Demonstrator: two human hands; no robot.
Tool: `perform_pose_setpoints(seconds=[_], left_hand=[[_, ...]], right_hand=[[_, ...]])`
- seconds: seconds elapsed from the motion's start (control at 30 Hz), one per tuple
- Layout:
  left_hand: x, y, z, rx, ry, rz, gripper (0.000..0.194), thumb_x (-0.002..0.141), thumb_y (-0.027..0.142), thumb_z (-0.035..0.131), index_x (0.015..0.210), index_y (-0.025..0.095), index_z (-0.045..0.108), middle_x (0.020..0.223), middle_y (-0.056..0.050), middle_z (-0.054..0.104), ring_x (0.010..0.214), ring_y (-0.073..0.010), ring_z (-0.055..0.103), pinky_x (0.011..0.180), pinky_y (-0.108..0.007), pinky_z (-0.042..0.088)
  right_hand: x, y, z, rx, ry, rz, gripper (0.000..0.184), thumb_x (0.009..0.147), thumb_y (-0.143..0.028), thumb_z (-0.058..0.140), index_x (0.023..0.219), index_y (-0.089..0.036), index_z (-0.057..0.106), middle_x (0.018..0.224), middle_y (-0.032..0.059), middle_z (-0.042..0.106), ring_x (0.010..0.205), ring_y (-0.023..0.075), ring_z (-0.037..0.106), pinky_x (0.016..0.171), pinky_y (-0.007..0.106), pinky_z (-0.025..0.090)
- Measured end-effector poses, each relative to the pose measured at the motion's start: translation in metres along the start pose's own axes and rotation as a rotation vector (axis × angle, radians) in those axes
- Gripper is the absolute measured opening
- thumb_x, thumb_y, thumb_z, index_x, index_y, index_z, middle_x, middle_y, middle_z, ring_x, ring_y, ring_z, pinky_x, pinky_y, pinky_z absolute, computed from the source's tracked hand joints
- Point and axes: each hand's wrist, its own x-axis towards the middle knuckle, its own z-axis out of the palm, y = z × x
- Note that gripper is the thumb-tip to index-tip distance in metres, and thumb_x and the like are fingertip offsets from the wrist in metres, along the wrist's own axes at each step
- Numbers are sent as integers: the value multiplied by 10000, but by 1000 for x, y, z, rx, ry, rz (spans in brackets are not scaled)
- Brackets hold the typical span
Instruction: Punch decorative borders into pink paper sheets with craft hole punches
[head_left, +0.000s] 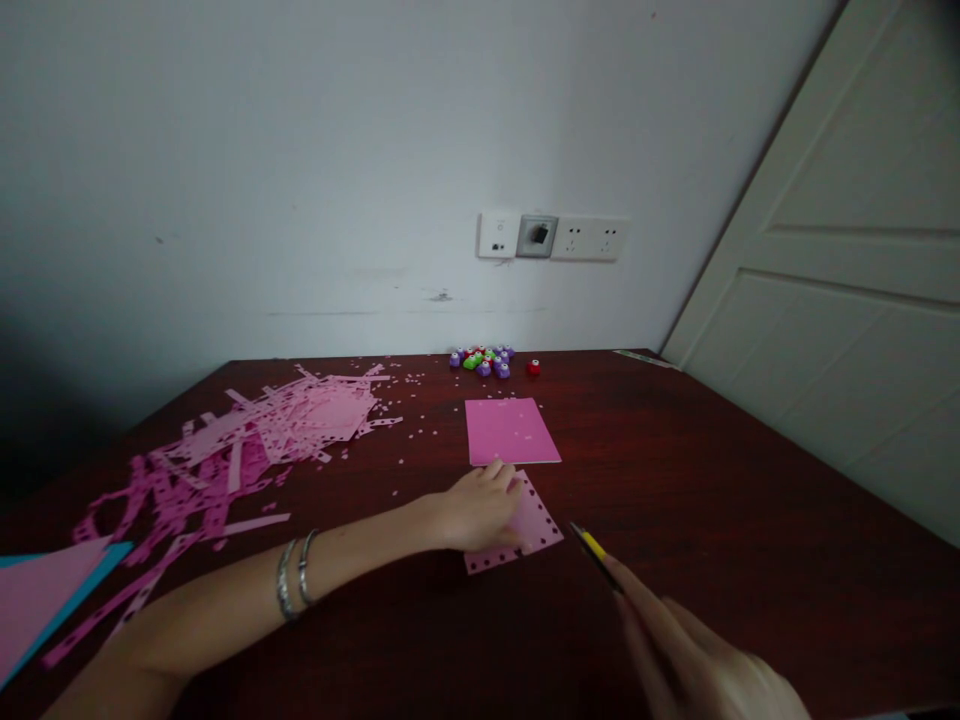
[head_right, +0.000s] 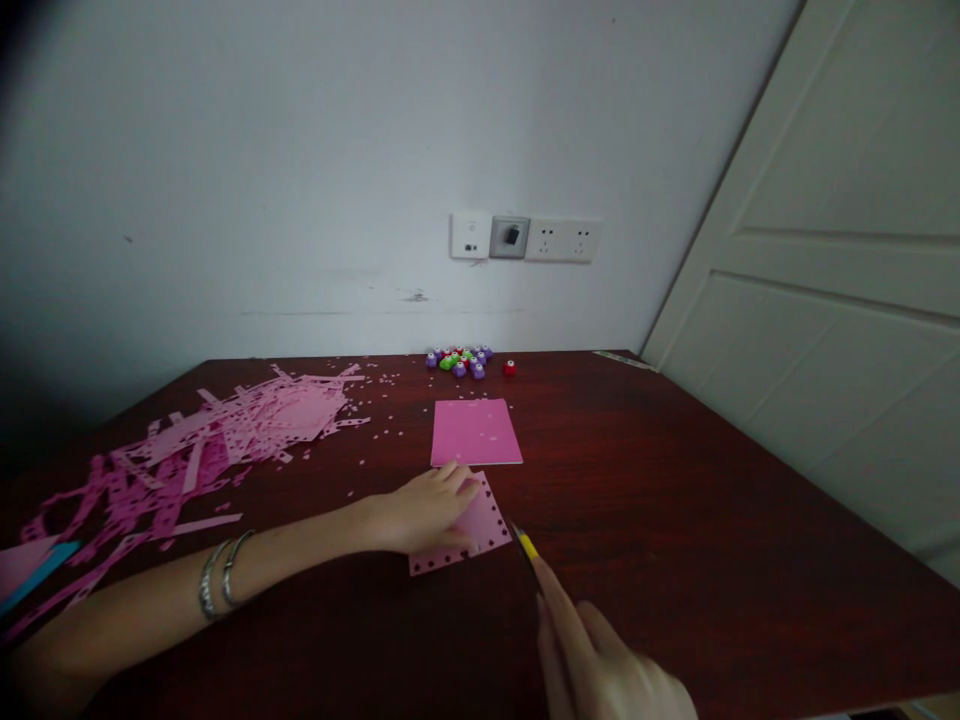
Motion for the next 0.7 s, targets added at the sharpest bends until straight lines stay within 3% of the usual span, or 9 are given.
perform_pose_setpoints(seconds=[0.13,0.23,0.33,0.47,0.7], left_hand=[[-1,5,2,28,110,-121,427,854,459,450,959,66,578,986,-145,542,972,-266,473,823,-364,399],[2,-4,0,24,206,-99,273,866,340,466,920,98,581,934,-108,540,931,-239,471,802,-355,401],[7,-20,-5,-50,220,32,240,837,284,527,1010,124,573,1000,-92,540,974,-221,463,826,-332,399],[13,-32,-11,-124,143,263,337,798,232,587,1119,134,551,1096,-89,564,1035,-201,471,889,-316,385],[-3,-23,-7,-117,198,465,310,880,87,370,1104,159,571,1225,-84,548,1192,-173,429,1004,-325,328]], right_hand=[[16,6,-13,38,84,91,403,888,-269,340,1236,-212,536,979,64,698,543,166,670,385,211,518],[27,14,-10,66,99,160,400,891,-298,350,1233,-190,527,1034,66,681,692,207,691,503,258,564],[37,25,-3,140,70,202,394,889,-323,370,1210,-171,539,1052,77,674,797,226,682,645,304,573],[46,36,1,281,32,205,375,893,-326,378,1168,-156,567,1093,90,655,954,222,638,808,318,528],[48,41,0,387,-20,245,392,890,-353,386,1151,-140,586,999,94,687,917,210,650,769,276,530]])
